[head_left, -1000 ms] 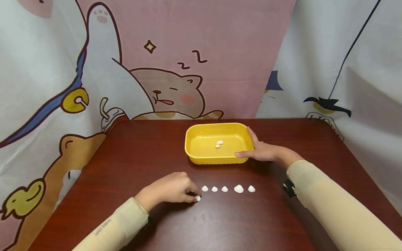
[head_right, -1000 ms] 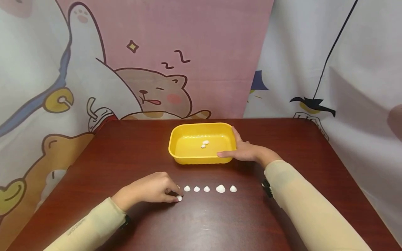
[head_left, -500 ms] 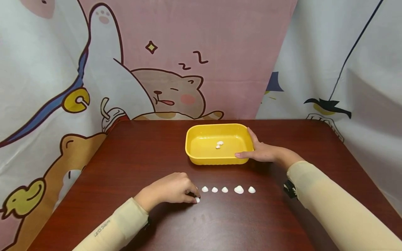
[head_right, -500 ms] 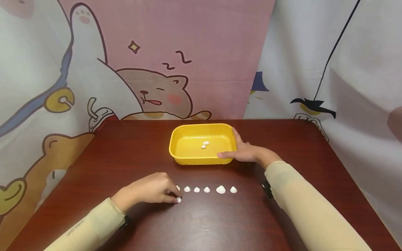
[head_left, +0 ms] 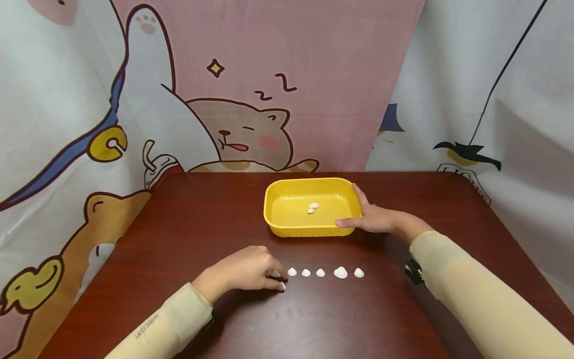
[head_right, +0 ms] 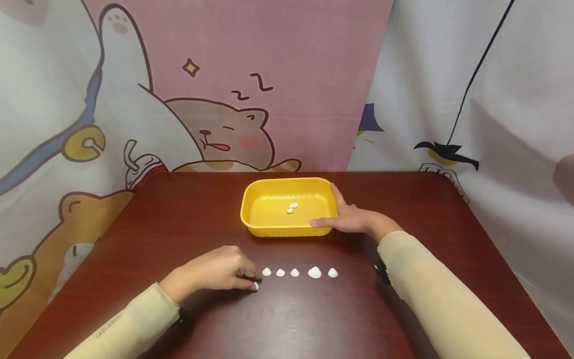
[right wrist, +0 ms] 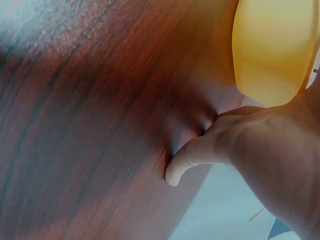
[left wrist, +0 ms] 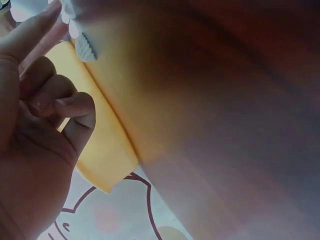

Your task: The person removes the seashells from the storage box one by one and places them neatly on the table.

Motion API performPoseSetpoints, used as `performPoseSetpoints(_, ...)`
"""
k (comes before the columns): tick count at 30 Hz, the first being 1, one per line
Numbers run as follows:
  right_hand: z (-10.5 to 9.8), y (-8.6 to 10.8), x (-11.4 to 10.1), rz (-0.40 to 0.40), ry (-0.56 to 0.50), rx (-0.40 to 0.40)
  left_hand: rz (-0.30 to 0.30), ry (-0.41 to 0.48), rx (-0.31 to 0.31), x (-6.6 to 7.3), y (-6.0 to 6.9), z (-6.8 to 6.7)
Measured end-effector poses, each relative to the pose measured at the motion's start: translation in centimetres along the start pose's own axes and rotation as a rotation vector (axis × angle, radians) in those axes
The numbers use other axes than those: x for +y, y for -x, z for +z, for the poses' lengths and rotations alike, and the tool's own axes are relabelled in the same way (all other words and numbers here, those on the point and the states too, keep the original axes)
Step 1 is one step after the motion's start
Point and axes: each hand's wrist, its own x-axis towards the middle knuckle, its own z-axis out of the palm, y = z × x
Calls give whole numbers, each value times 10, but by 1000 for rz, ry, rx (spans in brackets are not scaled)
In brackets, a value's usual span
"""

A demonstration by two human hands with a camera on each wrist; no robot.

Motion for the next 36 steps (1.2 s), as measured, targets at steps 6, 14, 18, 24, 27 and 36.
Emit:
performPoseSetpoints(6,-2,0,-1,-4,4,1,-1,-36,58,-2,-14,-20)
performPoseSetpoints(14,2,1,1,-2,-1,14,-148,15,178,-26,-60,-64)
performPoseSetpoints(18,5,-1,5,4,1,16,-176,204,182,-42,-85,-75)
performPoseSetpoints(24,4,-2,8,-2,6,13,-286,315,152,-68,-119,-66)
performPoseSetpoints(27,2,-1,7,-4,8,13,-355,344,135,-74,-133,-60)
performPoseSetpoints(36,2,-1,1,-32,34,6,-317,370,3,-68,-169,-47)
